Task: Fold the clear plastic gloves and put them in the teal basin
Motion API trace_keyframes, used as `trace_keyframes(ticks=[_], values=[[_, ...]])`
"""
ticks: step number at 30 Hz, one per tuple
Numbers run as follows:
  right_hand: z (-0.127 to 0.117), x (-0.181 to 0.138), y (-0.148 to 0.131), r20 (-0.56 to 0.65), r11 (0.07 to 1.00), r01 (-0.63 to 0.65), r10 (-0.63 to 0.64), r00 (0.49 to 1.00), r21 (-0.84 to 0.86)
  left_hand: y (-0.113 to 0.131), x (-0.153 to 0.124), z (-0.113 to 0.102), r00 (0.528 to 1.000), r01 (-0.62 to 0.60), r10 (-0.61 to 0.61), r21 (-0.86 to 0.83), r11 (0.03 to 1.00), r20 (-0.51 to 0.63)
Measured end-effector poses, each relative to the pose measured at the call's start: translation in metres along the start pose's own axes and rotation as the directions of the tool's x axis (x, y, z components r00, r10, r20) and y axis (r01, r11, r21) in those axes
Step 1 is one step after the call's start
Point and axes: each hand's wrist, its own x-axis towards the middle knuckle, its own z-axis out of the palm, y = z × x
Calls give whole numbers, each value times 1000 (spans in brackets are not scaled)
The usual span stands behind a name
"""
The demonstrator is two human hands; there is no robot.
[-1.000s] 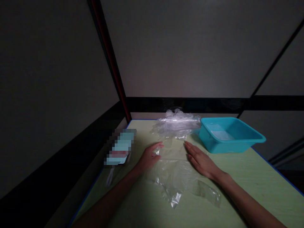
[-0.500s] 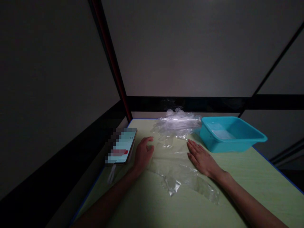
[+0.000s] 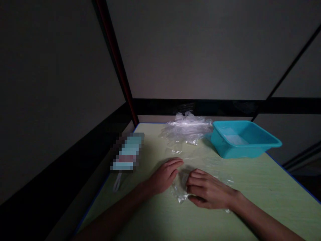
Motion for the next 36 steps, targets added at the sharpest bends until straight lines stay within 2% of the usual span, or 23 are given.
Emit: trace_keyframes(ticks=[4,8,12,16,18,22,26,29,31,34,36], values=[[5,4,-2,-32,995,-11,8,999,-102,-6,1,-1,998,17,-13,-67,998,62],[5,4,-1,-71,992,-61,53,996,-112,-7,5,-4,998,51,-45,-181,982,35],[3,2,3,-55,984,-170,167,984,-48,-7,5,-11,998,-48,54,-306,951,13],[0,0,5,-28,973,-230,231,973,33,-2,2,-20,973,-225,231,-180,958,16],[-2,1,4,-31,967,-246,249,968,70,3,0,-22,960,-274,279,-95,957,38],[-3,3,4,-43,952,-279,286,957,128,8,-3,-19,952,-296,297,-35,955,71],[-3,0,9,-83,935,-325,338,937,145,7,-5,-16,945,-307,313,-71,949,94],[-3,-3,14,-124,916,-371,390,912,151,7,-5,-15,943,-279,288,-79,957,166],[-2,-3,15,-142,899,-401,427,893,177,9,-3,-13,958,-231,235,-42,972,165],[3,0,13,-130,869,-437,473,871,233,13,2,-6,996,-83,83,37,996,27],[8,2,11,-111,861,-457,488,866,223,15,5,0,999,10,-7,69,998,-44]])
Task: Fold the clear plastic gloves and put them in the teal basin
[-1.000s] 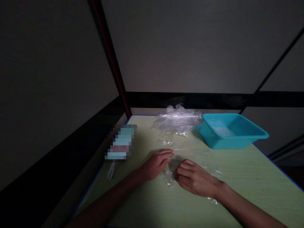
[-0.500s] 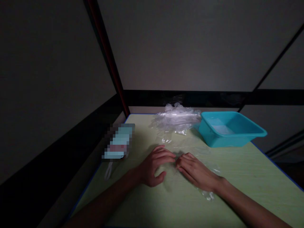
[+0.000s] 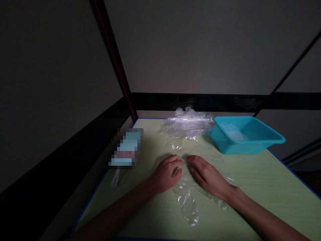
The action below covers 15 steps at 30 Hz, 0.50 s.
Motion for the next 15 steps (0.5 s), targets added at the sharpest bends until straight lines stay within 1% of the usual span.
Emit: trace_keyframes(ticks=[2,4,9,12,15], values=[[6,-1,0,11,998,-2,3,1000,-56,2,1,5,999,48,-48,39,998,-6],[10,-3,1,13,992,-4,5,1000,-126,2,1,9,998,63,-65,91,994,21],[16,-8,4,21,957,-21,28,999,-288,-2,-4,12,987,37,-71,221,975,147],[17,-10,6,57,944,-17,37,998,-329,-4,-5,9,974,27,-93,303,953,207],[18,-10,7,81,941,-21,51,995,-338,-6,-6,6,966,12,-101,347,938,240]])
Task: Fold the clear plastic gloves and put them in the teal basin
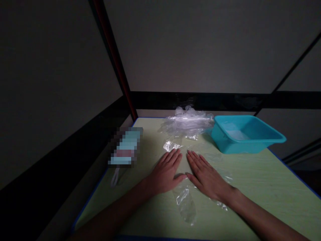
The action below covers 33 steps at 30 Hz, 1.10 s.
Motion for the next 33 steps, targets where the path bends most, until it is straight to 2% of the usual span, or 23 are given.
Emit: trace_keyframes(ticks=[14,24,27,33], values=[[4,0,2,-18,1000,4,-4,1000,23,-19,-3,-14,987,46,-50,26,999,150],[-4,-4,-10,30,996,22,-24,999,82,-15,-17,-16,978,69,-76,44,997,193],[-11,3,1,31,992,-6,2,1000,127,-13,-19,-18,976,71,-82,59,996,202],[-7,13,50,73,983,-136,128,989,125,-10,-17,-21,964,94,-111,82,992,243]])
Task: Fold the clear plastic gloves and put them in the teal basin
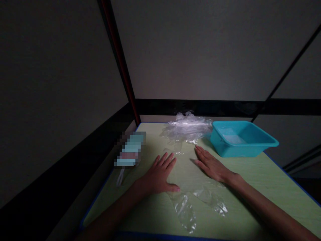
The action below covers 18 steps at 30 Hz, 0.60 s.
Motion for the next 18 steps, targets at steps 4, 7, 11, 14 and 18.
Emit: trace_keyframes(ticks=[4,7,11,14,18], values=[[6,-1,18,-31,998,15,-17,999,-63,-1,-3,-4,998,-4,3,11,1000,69],[8,-3,19,-42,995,39,-43,998,-95,-2,-6,-10,995,-13,11,21,1000,100],[9,-2,17,-54,991,43,-50,997,-130,6,-2,-21,993,0,-1,9,1000,116],[10,-1,18,-58,989,41,-49,997,-145,21,14,-23,995,-90,89,17,996,38],[11,-1,19,-45,985,52,-60,997,-164,38,47,-9,977,-177,179,35,984,-112]])
